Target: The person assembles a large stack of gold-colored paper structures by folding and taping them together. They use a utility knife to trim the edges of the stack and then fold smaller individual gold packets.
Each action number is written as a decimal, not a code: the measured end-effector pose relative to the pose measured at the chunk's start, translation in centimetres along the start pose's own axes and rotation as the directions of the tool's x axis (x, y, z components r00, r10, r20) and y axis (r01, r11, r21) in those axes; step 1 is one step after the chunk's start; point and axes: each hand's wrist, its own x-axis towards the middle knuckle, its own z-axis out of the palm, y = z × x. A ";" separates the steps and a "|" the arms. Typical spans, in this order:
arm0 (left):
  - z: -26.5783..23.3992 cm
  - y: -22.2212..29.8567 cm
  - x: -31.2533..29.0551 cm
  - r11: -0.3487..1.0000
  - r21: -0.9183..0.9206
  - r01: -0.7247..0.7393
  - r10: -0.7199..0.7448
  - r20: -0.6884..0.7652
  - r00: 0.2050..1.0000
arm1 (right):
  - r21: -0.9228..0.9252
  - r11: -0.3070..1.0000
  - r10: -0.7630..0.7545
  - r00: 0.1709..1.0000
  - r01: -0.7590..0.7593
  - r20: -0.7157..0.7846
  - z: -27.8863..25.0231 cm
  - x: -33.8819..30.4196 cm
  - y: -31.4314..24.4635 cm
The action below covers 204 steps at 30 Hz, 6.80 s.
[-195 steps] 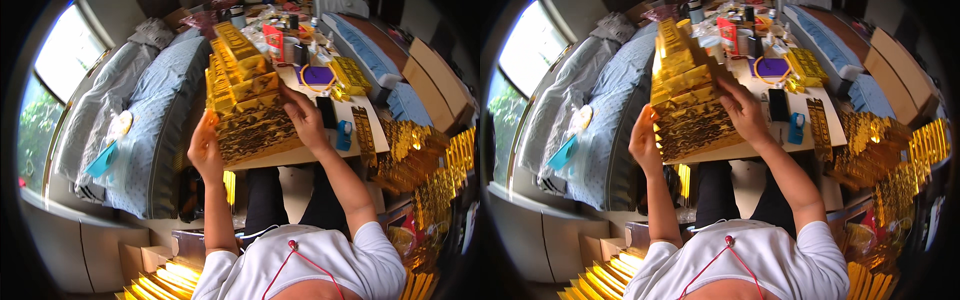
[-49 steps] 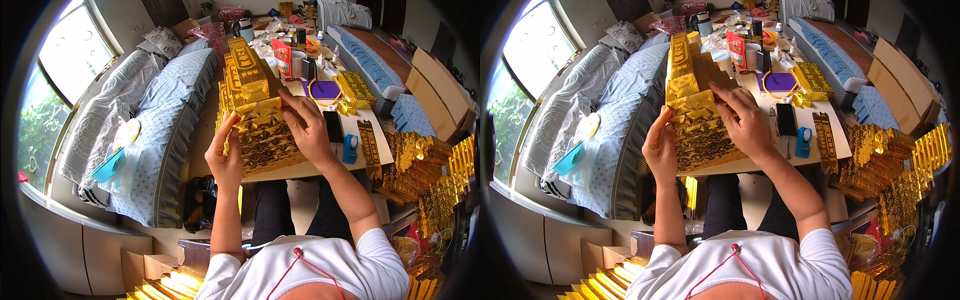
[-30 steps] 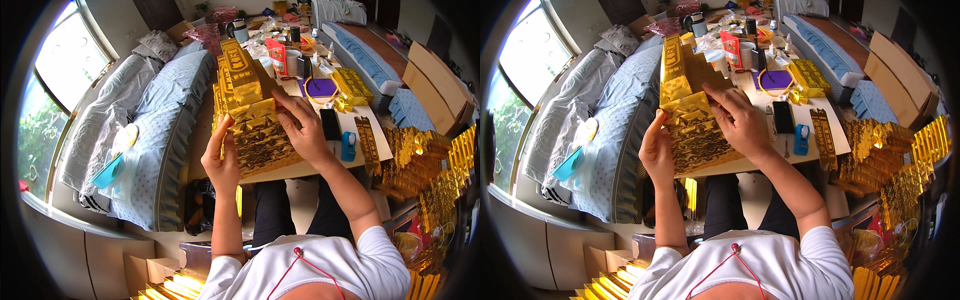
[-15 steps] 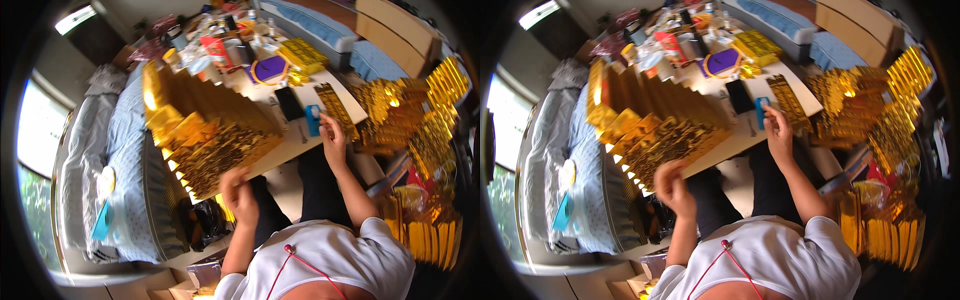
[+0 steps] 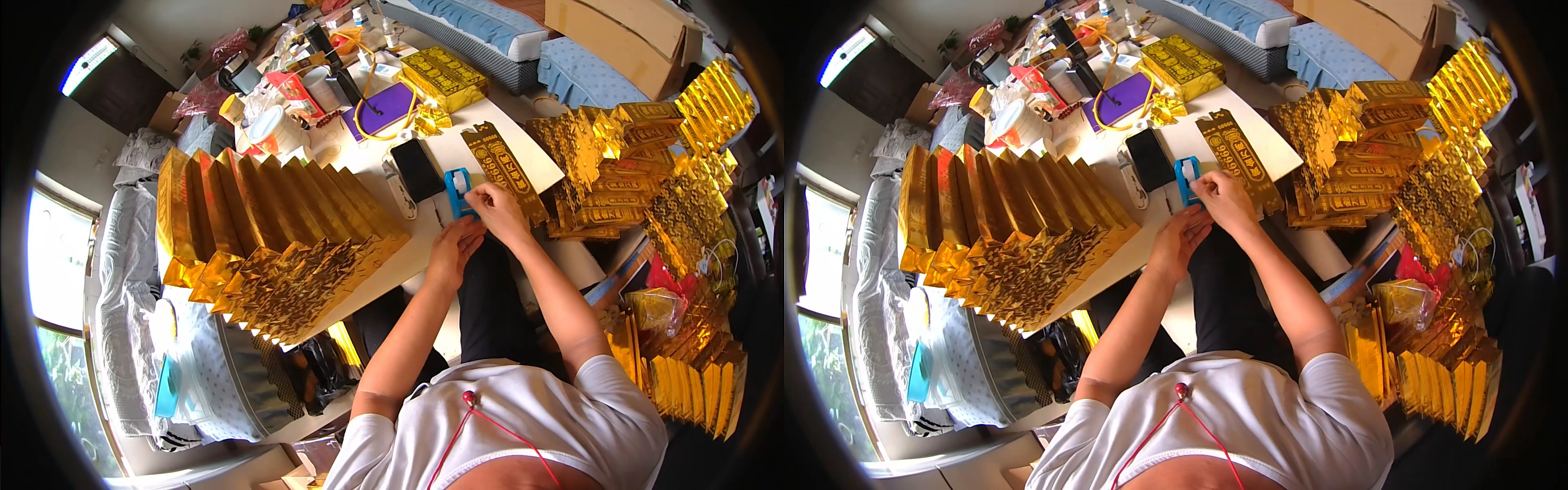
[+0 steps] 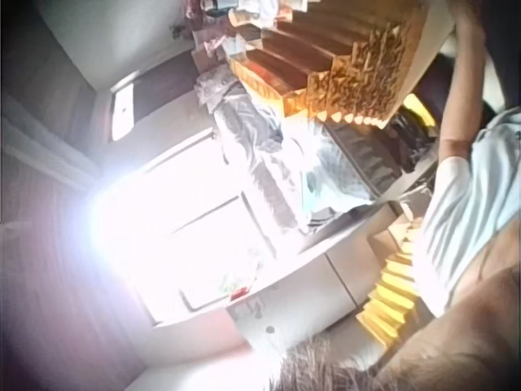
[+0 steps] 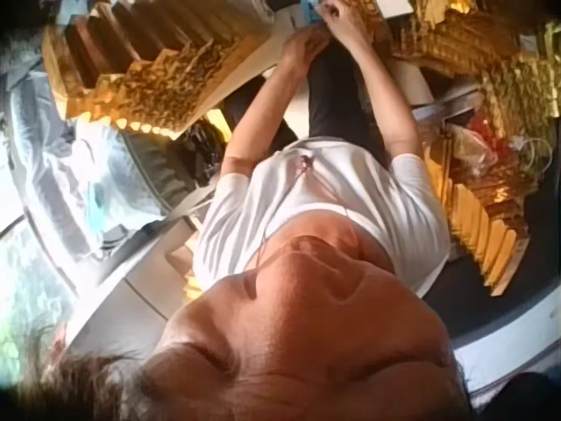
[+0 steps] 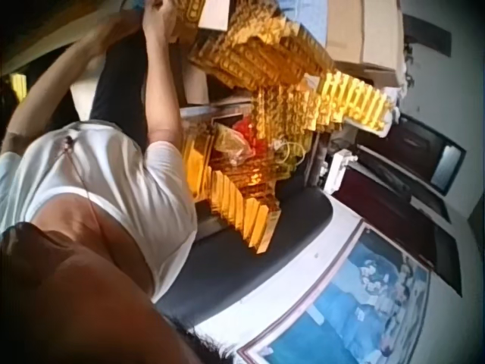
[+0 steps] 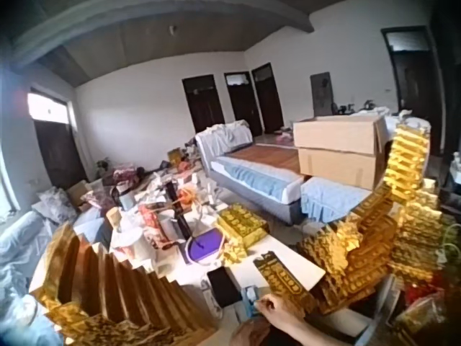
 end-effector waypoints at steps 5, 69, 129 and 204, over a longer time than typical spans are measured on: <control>-0.4 0.2 1.8 0.996 -0.055 0.063 -0.066 -0.054 0.996 | 0.053 0.978 0.194 0.976 -0.200 0.098 1.4 1.7 1.5; -0.9 -1.4 3.5 0.990 -0.103 0.094 -0.104 -0.101 0.989 | 0.315 0.638 0.443 0.670 -0.702 0.595 -4.9 -27.5 -3.3; 0.9 15.3 -19.2 0.150 0.269 -0.951 0.949 0.230 0.215 | 0.322 0.946 -0.165 0.891 0.022 0.424 2.6 -24.0 -2.6; -6.6 25.5 -24.0 -0.609 0.767 -0.204 0.792 0.600 -0.109 | 0.382 0.915 -0.245 0.934 0.134 0.260 21.9 -13.8 -6.7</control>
